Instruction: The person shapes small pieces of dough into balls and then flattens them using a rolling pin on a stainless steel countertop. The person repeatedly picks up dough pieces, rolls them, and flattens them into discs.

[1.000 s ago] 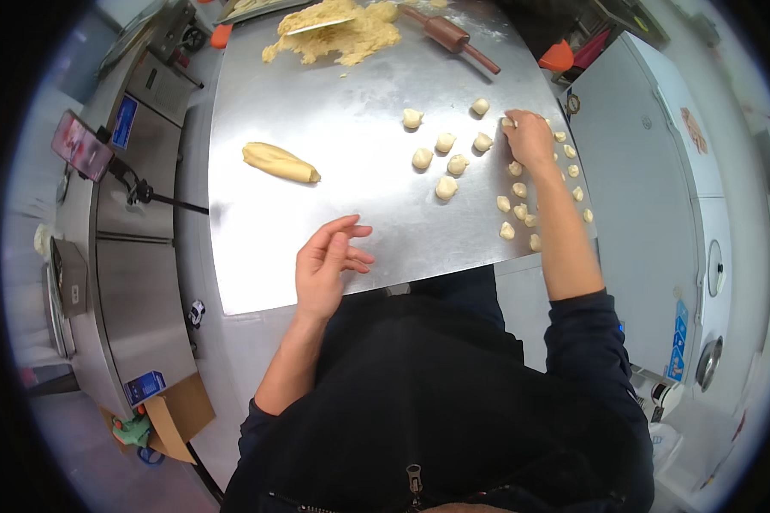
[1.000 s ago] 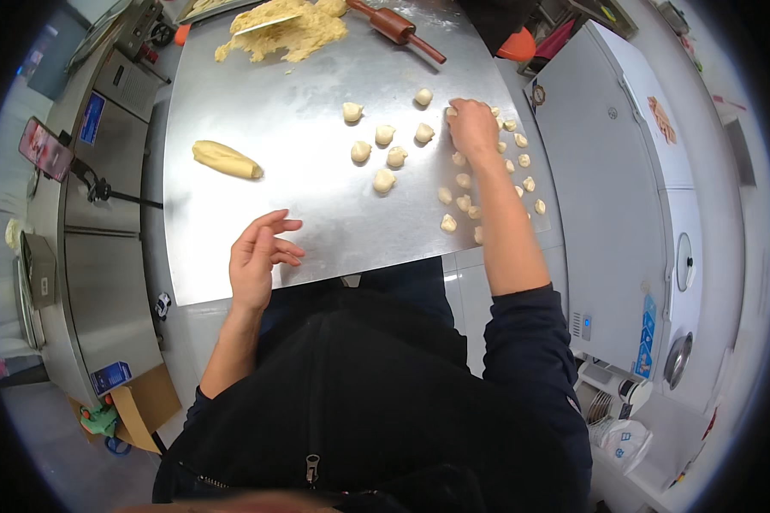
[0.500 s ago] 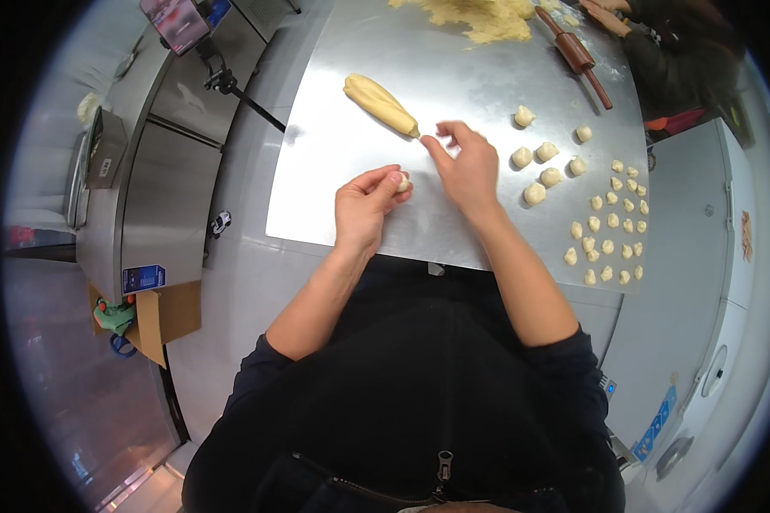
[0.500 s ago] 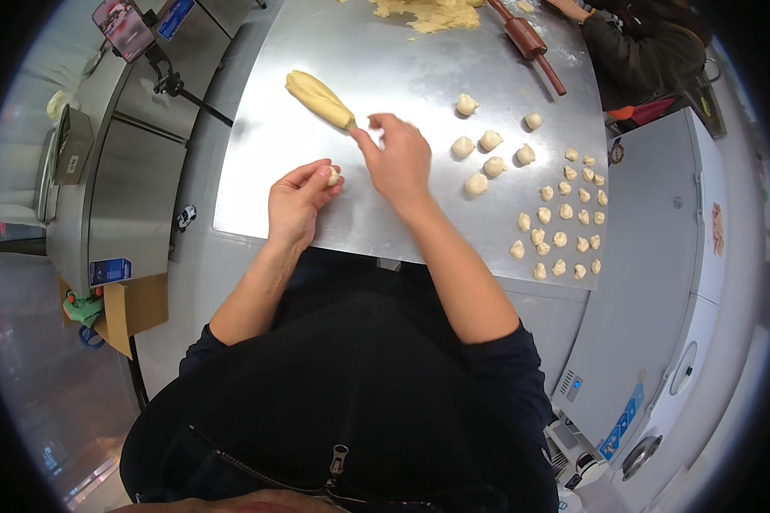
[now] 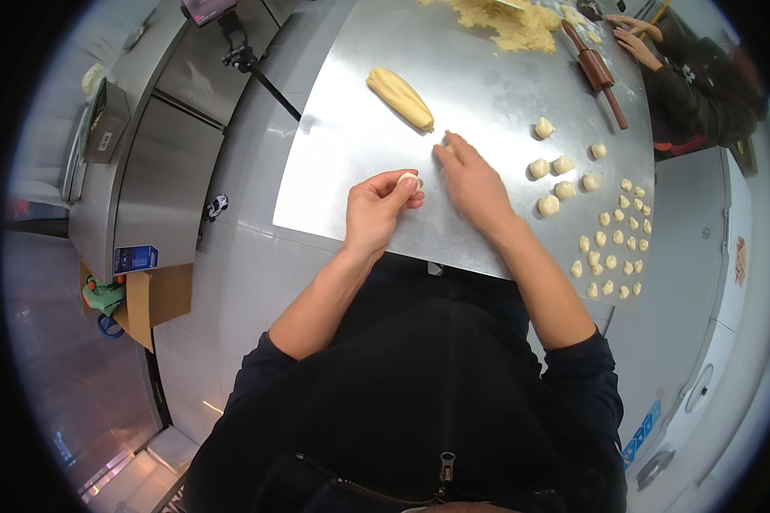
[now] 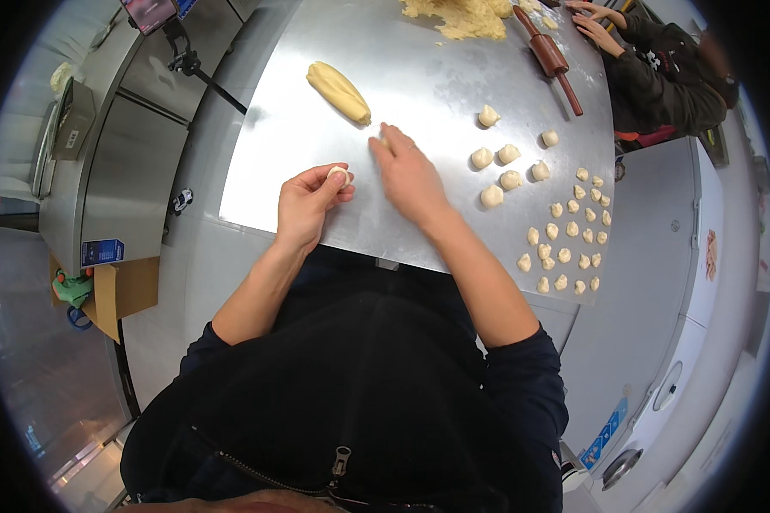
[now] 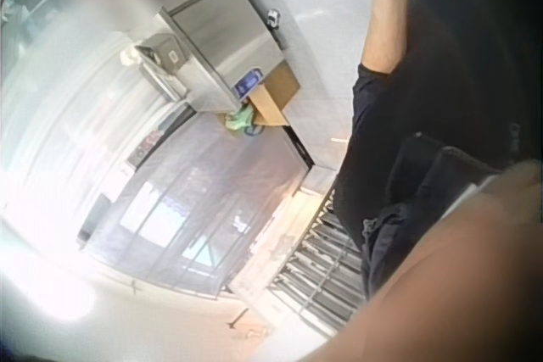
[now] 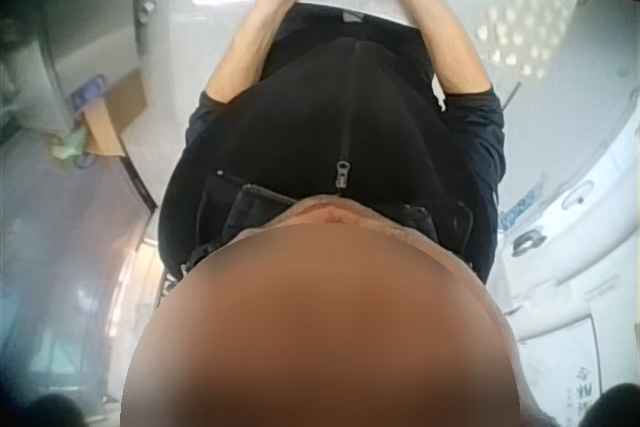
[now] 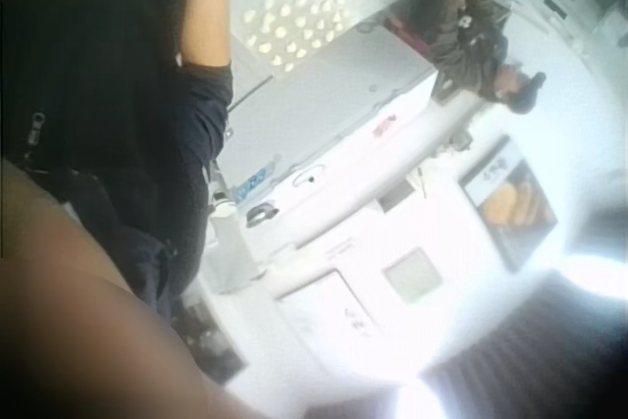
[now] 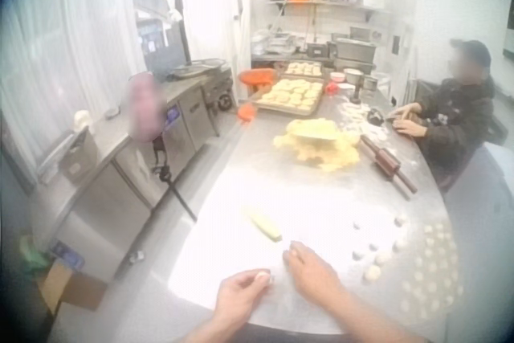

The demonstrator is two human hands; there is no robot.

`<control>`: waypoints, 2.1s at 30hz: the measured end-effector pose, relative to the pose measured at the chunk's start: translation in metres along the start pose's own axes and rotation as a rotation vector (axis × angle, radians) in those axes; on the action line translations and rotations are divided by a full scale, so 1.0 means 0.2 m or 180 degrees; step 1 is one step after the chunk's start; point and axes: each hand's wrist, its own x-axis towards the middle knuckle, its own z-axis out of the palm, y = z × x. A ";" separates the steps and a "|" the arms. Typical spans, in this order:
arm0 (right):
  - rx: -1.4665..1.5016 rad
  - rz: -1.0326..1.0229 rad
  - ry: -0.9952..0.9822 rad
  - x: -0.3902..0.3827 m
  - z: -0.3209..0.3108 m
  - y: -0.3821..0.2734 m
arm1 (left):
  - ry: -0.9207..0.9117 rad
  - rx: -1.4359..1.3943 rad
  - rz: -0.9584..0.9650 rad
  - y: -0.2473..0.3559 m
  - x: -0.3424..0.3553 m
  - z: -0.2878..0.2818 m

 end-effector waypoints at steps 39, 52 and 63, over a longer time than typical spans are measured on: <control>0.3117 0.1614 0.0723 -0.17 -0.27 -0.26 | -0.0204 0.0905 0.0987 0.12 -0.06 0.28; 0.2827 0.1614 0.0271 -0.27 -0.37 -0.17 | -0.0448 0.2868 0.2290 0.12 -0.12 0.27; 0.1129 -0.0454 0.1193 -0.30 -0.41 -0.29 | -0.0573 0.1345 0.1323 0.13 -0.12 0.21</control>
